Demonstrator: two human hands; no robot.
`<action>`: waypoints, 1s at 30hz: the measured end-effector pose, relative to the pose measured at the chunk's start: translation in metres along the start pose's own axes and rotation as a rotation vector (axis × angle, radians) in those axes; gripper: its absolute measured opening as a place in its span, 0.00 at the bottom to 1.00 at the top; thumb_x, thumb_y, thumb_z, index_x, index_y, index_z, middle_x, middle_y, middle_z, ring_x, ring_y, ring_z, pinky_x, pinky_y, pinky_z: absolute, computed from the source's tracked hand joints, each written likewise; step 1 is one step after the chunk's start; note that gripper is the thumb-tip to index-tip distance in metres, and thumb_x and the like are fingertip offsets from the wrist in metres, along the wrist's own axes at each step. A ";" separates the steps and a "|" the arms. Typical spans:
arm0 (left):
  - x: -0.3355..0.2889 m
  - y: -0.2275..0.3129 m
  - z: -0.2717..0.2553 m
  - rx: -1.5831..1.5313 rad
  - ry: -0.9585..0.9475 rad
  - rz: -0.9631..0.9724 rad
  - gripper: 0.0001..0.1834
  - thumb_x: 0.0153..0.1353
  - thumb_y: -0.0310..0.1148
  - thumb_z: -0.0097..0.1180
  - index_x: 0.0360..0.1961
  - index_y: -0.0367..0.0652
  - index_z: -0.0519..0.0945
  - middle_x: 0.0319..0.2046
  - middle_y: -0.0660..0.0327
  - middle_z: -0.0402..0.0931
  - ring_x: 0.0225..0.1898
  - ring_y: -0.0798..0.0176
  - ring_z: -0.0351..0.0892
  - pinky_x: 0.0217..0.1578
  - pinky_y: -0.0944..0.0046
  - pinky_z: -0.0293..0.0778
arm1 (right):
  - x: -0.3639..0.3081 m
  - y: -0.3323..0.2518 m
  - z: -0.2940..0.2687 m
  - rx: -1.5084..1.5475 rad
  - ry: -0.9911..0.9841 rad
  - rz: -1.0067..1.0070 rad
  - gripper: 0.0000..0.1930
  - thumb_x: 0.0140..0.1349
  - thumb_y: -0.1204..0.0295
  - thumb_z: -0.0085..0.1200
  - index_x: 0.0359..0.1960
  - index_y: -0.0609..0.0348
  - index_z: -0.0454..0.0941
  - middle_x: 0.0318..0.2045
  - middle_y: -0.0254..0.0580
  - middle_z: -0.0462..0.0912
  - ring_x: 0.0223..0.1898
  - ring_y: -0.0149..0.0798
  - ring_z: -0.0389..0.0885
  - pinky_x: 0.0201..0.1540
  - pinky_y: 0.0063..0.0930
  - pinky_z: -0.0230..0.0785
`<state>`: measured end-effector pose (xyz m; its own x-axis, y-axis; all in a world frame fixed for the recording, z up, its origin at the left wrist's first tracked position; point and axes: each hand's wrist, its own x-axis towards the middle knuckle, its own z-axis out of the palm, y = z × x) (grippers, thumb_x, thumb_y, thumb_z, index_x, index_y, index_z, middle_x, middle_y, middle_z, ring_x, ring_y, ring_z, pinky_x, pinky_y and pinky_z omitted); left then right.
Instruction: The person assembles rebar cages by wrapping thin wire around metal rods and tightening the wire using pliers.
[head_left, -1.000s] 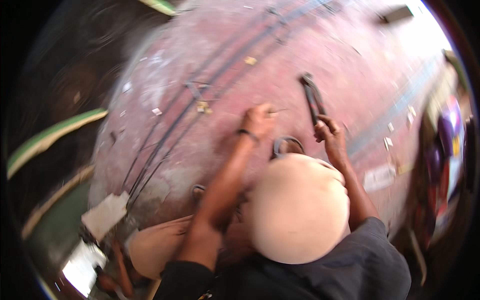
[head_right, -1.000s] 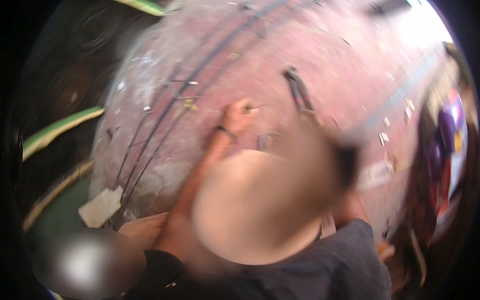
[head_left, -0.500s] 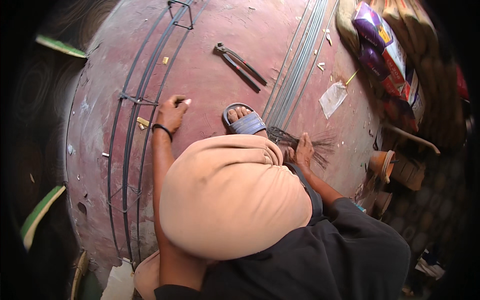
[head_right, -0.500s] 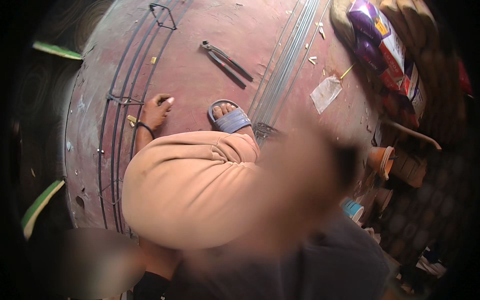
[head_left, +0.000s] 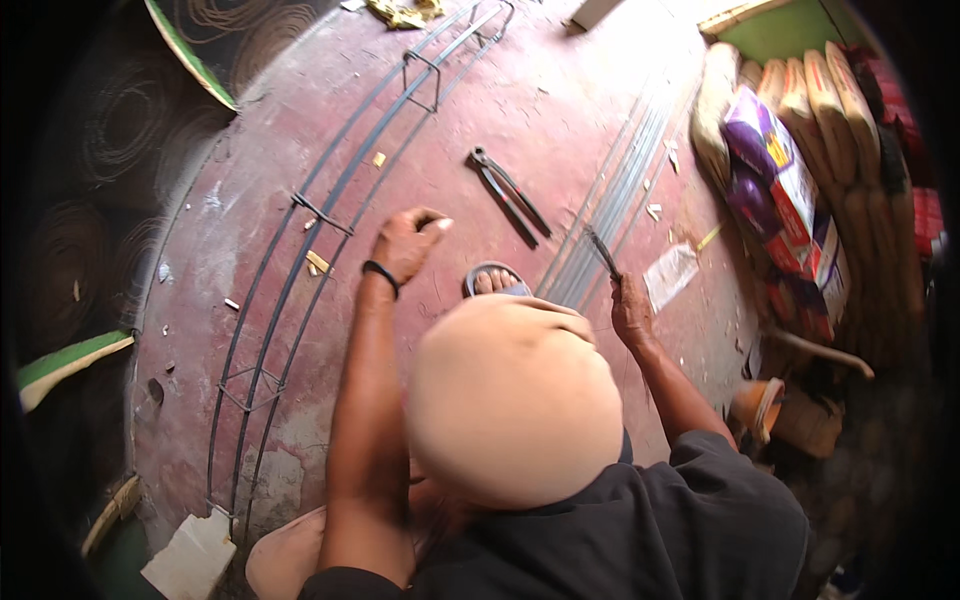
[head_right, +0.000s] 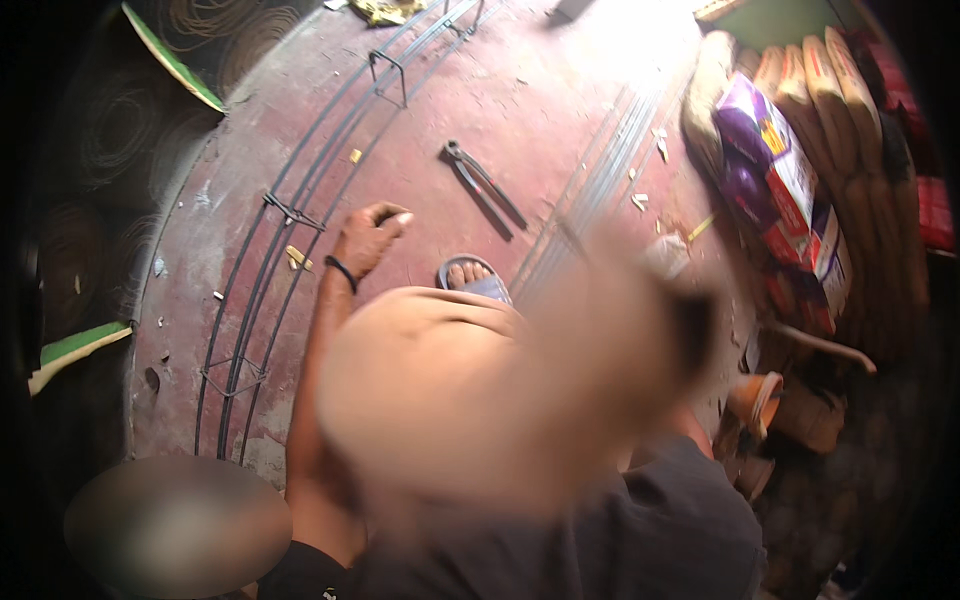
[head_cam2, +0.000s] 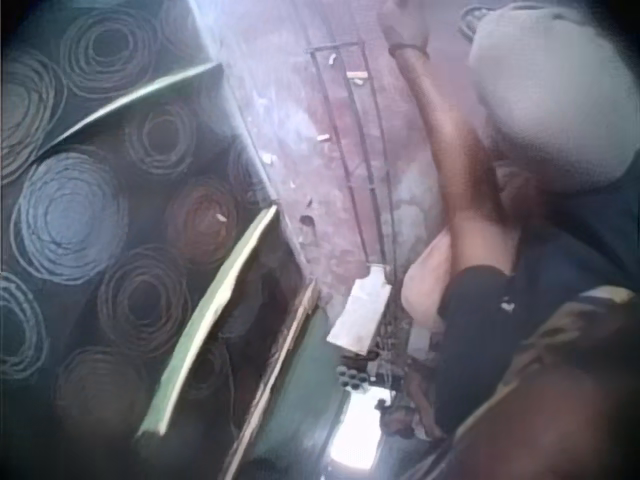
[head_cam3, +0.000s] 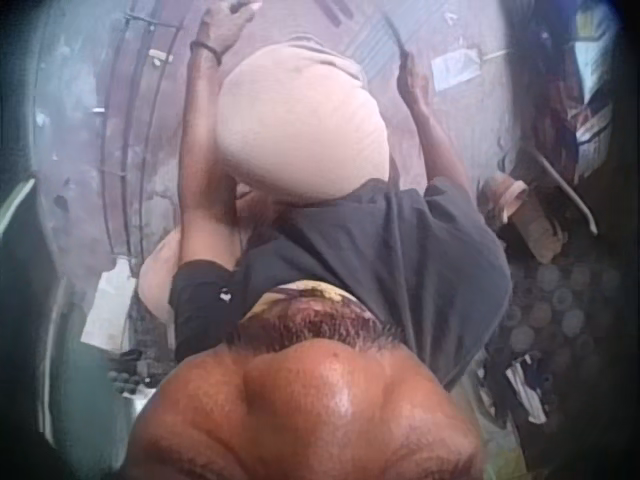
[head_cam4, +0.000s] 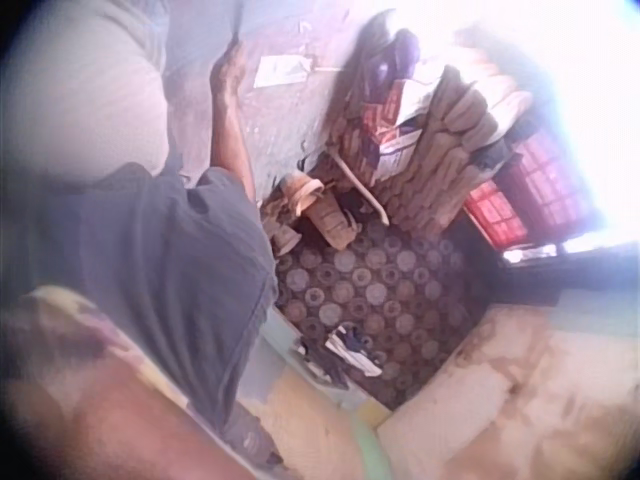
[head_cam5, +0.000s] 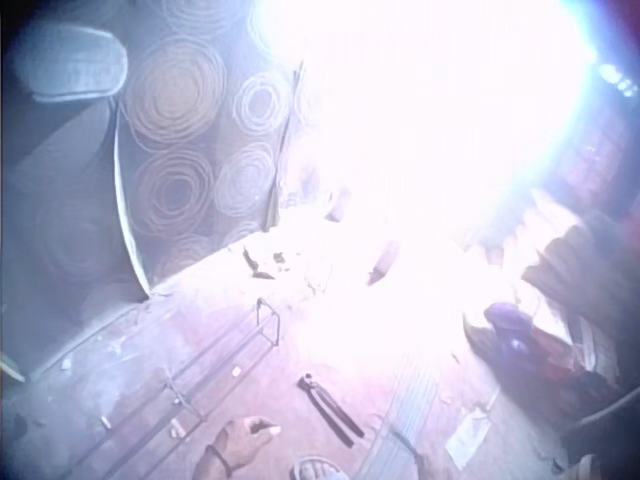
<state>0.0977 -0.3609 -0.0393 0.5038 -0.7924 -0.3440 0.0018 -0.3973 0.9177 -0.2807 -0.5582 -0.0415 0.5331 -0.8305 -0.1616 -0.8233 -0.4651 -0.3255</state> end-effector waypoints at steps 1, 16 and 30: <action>0.006 0.018 0.016 0.001 -0.040 0.008 0.16 0.59 0.38 0.60 0.42 0.37 0.83 0.35 0.54 0.84 0.38 0.62 0.82 0.43 0.64 0.76 | 0.013 -0.004 -0.003 0.006 0.010 -0.017 0.08 0.69 0.71 0.45 0.44 0.58 0.74 0.28 0.56 0.76 0.29 0.57 0.77 0.32 0.47 0.68; 0.079 0.089 0.112 -0.530 0.106 -0.129 0.12 0.64 0.36 0.58 0.36 0.36 0.80 0.28 0.61 0.81 0.25 0.73 0.78 0.23 0.74 0.74 | 0.147 -0.054 -0.010 0.761 -0.402 -0.180 0.09 0.72 0.68 0.45 0.45 0.59 0.73 0.23 0.34 0.69 0.27 0.29 0.68 0.32 0.26 0.64; 0.119 0.065 0.128 -0.810 0.154 0.006 0.08 0.68 0.33 0.51 0.38 0.39 0.71 0.30 0.59 0.78 0.30 0.69 0.80 0.27 0.73 0.77 | 0.189 -0.030 -0.025 0.801 -0.719 0.039 0.13 0.71 0.60 0.49 0.43 0.57 0.77 0.23 0.25 0.63 0.25 0.24 0.61 0.28 0.22 0.57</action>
<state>0.0473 -0.5403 -0.0466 0.6182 -0.6980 -0.3615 0.5917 0.1104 0.7985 -0.1601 -0.7087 -0.0386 0.7141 -0.3440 -0.6096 -0.6140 0.1105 -0.7816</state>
